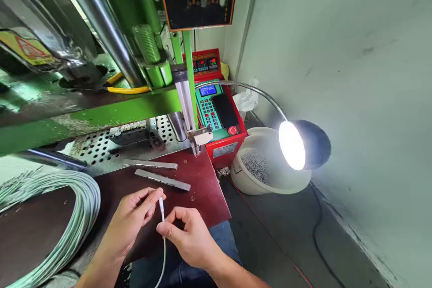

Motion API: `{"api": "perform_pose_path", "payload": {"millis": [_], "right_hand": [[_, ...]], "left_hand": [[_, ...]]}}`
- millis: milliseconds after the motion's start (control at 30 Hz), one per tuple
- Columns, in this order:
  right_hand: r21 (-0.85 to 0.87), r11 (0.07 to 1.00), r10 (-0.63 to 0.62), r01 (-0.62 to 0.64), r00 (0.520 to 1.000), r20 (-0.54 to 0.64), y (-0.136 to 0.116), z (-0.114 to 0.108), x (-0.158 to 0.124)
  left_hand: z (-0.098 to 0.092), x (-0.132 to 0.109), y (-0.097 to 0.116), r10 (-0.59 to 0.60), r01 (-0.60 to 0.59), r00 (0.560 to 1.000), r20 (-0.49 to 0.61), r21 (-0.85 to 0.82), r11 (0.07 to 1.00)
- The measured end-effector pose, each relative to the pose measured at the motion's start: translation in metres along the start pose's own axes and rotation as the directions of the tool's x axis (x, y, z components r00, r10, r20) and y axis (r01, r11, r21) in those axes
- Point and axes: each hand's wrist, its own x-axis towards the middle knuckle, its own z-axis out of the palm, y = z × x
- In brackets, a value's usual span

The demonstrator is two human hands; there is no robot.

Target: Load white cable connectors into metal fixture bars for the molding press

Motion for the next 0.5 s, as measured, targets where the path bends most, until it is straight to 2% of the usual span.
{"api": "perform_pose_path", "payload": {"millis": [233, 500], "right_hand": [[0.073, 0.997, 0.017, -0.015, 1.0, -0.016, 0.005, -0.006, -0.003], [0.103, 0.995, 0.018, -0.017, 1.0, -0.016, 0.003, -0.005, -0.003]], "left_hand": [[0.005, 0.004, 0.009, -0.02, 0.02, 0.999, 0.046, 0.009, 1.0], [0.006, 0.007, 0.016, -0.024, 0.023, 0.999, 0.024, 0.038, 0.999]]}}
